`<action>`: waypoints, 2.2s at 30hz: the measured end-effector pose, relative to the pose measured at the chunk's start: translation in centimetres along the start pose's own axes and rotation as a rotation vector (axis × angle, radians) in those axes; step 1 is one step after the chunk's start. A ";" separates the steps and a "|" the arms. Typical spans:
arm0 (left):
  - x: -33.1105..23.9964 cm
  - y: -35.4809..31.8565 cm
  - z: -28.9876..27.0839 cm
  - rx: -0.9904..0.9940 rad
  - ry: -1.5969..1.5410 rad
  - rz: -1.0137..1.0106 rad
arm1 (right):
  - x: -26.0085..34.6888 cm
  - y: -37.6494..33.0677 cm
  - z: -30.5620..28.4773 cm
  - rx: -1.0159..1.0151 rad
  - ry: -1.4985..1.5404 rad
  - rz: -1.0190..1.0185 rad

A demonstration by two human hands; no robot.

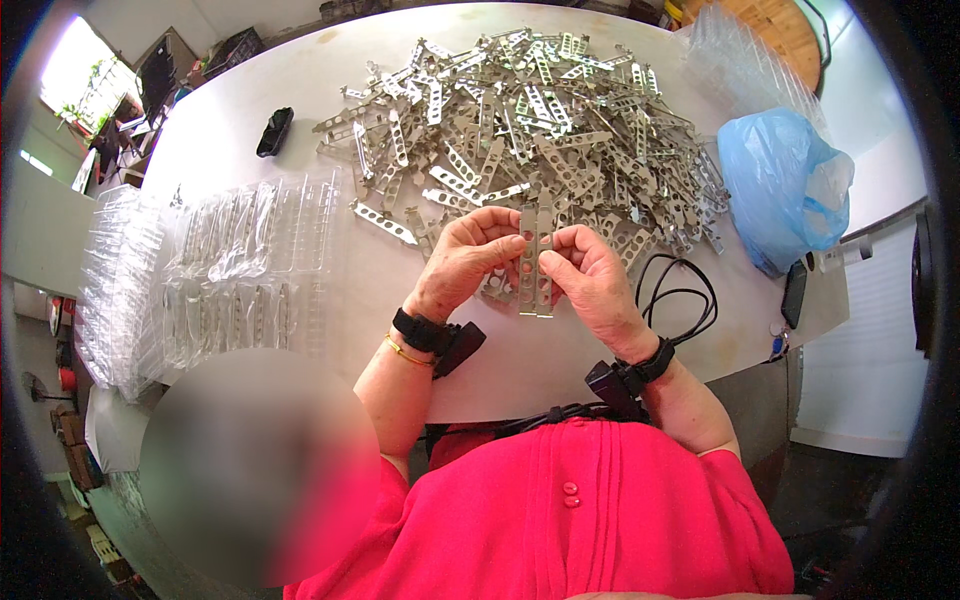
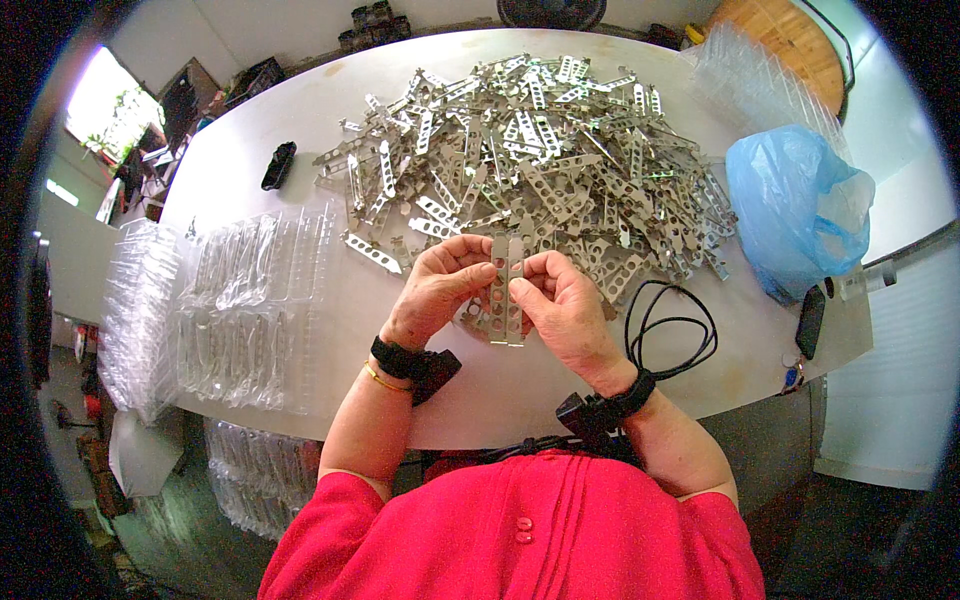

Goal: Inspecting and sorting small metal strips and placing them into a plastic bag.

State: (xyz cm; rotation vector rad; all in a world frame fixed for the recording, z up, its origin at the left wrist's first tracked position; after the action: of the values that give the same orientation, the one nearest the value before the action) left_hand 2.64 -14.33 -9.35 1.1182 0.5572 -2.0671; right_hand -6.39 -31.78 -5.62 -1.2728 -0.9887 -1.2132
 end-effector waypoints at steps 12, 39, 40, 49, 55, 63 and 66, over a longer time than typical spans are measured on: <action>0.1 0.1 -0.2 0.002 -0.005 -0.003 | -0.4 0.2 -0.3 0.027 -0.032 -0.005; -2.5 1.1 1.7 -0.029 0.026 0.097 | 4.5 -1.9 -3.2 0.089 0.012 -0.165; -2.8 1.3 2.0 -0.029 0.037 0.103 | 4.5 -2.1 -3.3 0.092 0.009 -0.177; -6.1 3.2 6.1 0.007 0.149 0.180 | 4.6 -3.0 -4.3 0.035 0.010 -0.294; -9.4 3.8 8.6 0.021 0.109 0.281 | 5.7 -3.5 -5.7 -0.096 0.137 -0.324; -10.8 4.5 9.4 0.218 -0.056 0.325 | 6.3 -4.7 -7.2 -0.070 0.162 -0.319; -10.1 5.6 9.9 0.180 -0.010 0.292 | 6.3 -4.7 -7.9 -0.092 0.153 -0.287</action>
State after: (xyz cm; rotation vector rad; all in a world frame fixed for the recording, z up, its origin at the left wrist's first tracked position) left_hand 5.27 -20.58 4.22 1.2121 0.1908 -1.8930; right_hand -10.99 -39.80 0.57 -1.1140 -1.0364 -1.5685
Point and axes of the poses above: each hand's wrist, its own y-axis towards the middle knuckle, its own z-axis out of the palm, x = y × z, the point moved 1 cm from there along y, towards the middle knuckle, and after that the axes turned 1 degree about -x, right-handed, at the moved point
